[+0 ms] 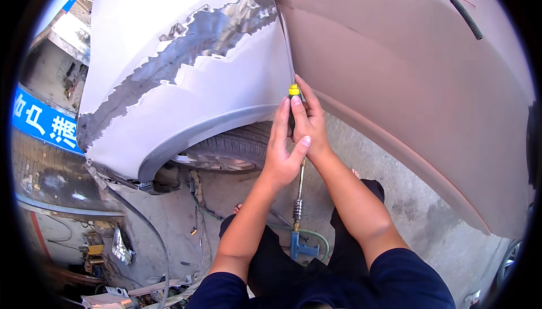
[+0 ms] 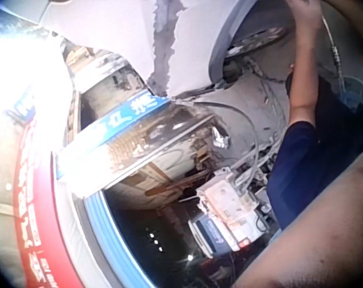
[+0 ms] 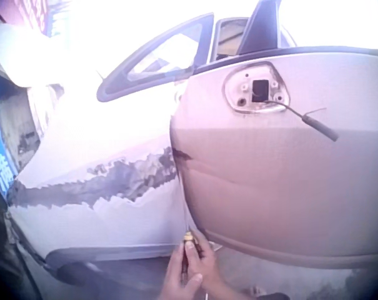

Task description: The person uses a pneumatic dent puller to repeatedly tap and pull a dent on the rear quarter panel of a white car. They then switch to a screwdriver to pry and adjust the metal along the seam between the panel and the door.

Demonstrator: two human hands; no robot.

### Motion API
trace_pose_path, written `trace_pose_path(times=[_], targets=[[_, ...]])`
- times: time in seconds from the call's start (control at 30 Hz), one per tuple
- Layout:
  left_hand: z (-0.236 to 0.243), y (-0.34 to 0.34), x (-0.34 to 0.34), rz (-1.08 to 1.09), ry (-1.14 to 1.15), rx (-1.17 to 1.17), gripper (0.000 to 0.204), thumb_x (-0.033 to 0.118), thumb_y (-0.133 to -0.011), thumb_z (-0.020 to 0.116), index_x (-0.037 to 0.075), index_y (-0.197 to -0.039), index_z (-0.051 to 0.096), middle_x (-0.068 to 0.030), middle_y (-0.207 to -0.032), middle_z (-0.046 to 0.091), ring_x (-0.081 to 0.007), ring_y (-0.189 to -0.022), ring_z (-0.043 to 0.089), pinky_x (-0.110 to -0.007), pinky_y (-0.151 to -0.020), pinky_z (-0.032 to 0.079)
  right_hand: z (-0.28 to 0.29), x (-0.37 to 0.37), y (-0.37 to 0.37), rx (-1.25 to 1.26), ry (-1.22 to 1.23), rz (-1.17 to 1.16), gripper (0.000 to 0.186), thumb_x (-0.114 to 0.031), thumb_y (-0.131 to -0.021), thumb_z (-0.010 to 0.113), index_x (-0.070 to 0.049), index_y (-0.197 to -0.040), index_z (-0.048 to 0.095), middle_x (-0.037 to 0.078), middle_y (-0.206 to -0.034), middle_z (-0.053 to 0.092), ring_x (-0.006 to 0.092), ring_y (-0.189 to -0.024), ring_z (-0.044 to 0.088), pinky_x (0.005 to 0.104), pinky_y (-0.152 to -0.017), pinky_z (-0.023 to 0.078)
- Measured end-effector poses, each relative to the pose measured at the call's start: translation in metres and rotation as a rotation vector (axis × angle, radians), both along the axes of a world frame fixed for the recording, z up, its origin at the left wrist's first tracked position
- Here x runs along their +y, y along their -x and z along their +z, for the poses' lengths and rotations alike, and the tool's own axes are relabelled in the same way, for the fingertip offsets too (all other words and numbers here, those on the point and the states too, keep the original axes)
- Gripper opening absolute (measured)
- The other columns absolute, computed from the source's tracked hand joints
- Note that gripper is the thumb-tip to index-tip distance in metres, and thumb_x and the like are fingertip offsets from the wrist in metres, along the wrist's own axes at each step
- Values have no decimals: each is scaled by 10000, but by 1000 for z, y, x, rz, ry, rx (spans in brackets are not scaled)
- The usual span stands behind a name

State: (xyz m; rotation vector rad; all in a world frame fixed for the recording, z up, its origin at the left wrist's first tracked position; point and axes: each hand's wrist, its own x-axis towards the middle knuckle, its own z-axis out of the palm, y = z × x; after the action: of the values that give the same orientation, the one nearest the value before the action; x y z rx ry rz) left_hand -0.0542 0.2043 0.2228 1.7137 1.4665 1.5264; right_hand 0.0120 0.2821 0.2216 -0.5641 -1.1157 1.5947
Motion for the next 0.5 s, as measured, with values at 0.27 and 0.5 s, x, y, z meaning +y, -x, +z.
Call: trace_pose_path(times=[0.27, 0.5], targets=[[-6, -4, 5, 61, -37, 76, 847, 313, -914, 585, -69, -1510, 120, -231, -1574, 181, -335, -1463, 192, -424, -1178, 192, 3, -1, 0, -178, -207, -154, 433, -225, -975, 552, -91, -1385, 522, 146, -1248, 640, 195, -1111, 610, 307, -953, 460], [-2, -8, 6, 105, -9, 54, 889, 283, -871, 658, -86, -1498, 147, -227, -1552, 245, -325, -1443, 254, -419, -1162, 239, 23, -10, -7, -326, -201, -148, 431, -189, -983, 528, -42, -1388, 507, 164, -1261, 627, 194, -1107, 606, 306, -934, 468]])
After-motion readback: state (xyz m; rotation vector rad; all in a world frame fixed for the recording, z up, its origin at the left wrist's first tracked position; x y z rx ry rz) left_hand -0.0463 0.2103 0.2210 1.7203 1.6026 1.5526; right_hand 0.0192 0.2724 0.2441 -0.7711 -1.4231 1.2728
